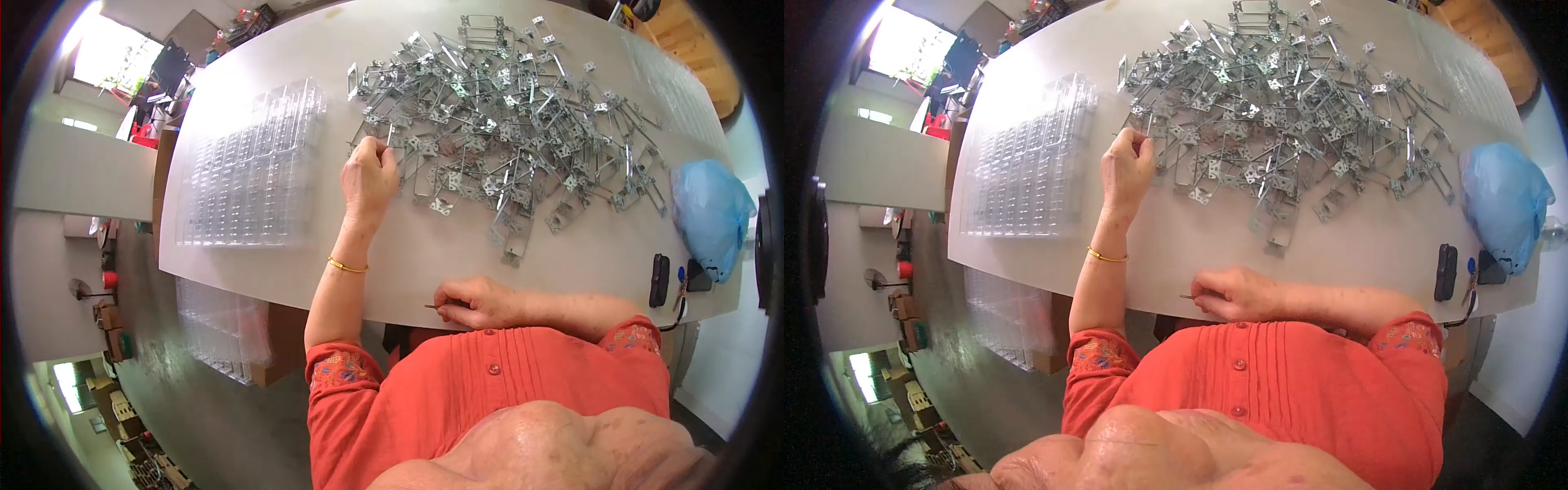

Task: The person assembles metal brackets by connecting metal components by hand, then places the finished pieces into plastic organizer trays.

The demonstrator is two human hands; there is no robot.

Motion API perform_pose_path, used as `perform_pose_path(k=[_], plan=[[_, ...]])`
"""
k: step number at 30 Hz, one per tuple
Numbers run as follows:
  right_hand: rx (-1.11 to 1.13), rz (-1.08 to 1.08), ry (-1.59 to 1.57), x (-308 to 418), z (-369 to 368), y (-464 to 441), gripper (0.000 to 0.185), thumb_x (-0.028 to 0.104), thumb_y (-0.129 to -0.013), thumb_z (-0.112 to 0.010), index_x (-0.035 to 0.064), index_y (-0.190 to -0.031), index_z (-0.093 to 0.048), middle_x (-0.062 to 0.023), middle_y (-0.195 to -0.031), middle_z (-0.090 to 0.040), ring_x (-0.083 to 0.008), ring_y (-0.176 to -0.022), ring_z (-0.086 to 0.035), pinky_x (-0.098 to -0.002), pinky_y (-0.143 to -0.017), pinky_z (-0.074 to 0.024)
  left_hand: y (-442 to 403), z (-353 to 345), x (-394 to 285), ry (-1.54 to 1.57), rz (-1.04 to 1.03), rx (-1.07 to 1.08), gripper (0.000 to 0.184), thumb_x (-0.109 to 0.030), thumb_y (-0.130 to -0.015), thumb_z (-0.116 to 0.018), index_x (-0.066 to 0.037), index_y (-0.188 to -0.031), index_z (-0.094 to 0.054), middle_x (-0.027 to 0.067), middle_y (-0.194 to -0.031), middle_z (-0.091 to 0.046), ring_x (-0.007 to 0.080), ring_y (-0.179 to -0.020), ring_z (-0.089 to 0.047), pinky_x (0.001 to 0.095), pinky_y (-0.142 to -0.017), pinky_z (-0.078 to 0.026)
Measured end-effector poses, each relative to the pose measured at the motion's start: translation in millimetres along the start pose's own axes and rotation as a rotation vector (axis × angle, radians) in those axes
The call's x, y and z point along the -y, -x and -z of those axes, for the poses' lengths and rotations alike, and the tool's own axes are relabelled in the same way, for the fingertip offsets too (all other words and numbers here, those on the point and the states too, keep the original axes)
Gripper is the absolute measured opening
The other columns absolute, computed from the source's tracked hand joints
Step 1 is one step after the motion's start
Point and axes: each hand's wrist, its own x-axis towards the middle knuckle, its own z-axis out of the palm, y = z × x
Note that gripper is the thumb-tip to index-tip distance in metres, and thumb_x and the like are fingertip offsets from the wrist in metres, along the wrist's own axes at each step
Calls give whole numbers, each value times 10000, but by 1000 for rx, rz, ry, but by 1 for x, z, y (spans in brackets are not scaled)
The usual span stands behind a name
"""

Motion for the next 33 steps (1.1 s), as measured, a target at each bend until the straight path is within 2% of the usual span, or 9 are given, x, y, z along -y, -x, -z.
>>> perform_pose_path(k=[2,9,11,14,17,20,26,27,33], plan=[[-3,-6,3,2,-1,-2,136,133,-1000,-658,41,-1093,-621,-132,-833,-706,-285,-762,-710,-409,-684,-552,1,6,-2,94,75,38,117,-117,-938,-688,-13,-893,-660,155,-844,-701,351,-776,-679,451,-722,-526],[-15,-109,55,26,6,-14,119,126,-1021,-655,44,-1099,-620,-116,-849,-701,-216,-764,-704,-355,-682,-551,7,-1,13,195,19,-118,108,-92,-942,-714,-17,-888,-656,130,-823,-676,310,-720,-650,409,-690,-522],[-74,-33,76,34,12,-21,109,103,-1025,-656,42,-1107,-620,-102,-865,-705,-184,-781,-704,-326,-695,-554,8,-4,17,211,-24,-163,99,-79,-942,-712,-19,-886,-658,125,-829,-672,301,-708,-645,401,-682,-521],[-172,23,53,44,21,-31,106,69,-1021,-670,35,-1110,-623,-76,-887,-715,-148,-810,-704,-295,-724,-556,9,-2,19,228,-35,-203,86,-68,-938,-723,-24,-883,-674,107,-834,-668,252,-696,-638,372,-661,-516],[-271,35,12,51,30,-40,112,48,-1014,-684,28,-1110,-629,-50,-898,-723,-122,-842,-703,-278,-754,-554,8,0,22,399,30,-197,74,-61,-938,-739,-24,-893,-694,45,-800,-646,147,-678,-606,323,-628,-500],[-400,73,81,47,42,-48,110,33,-1004,-696,35,-1102,-647,-36,-951,-703,-97,-846,-665,-269,-741,-539,10,1,25,622,158,-105,75,-55,-987,-726,-38,-915,-714,-78,-800,-612,11,-735,-509,206,-644,-432],[-684,292,392,55,75,-75,159,-18,-951,-725,47,-1079,-656,-74,-1090,-666,-130,-871,-632,-281,-707,-537,14,13,8,847,201,-2,50,-30,-988,-727,-43,-940,-730,-95,-827,-618,-4,-756,-509,182,-666,-427],[-699,308,463,52,82,-79,170,-24,-933,-740,41,-1068,-660,-98,-1170,-654,-144,-895,-636,-279,-709,-541,14,14,7,854,196,10,43,-31,-988,-729,-44,-947,-731,-91,-833,-623,-2,-764,-517,183,-672,-431],[-804,261,471,52,94,-98,124,10,-948,-738,44,-1055,-686,-148,-1278,-629,-157,-996,-649,-279,-752,-557,17,11,11,884,116,72,8,-28,-985,-737,-35,-989,-733,-62,-863,-659,14,-810,-573,197,-708,-478]])
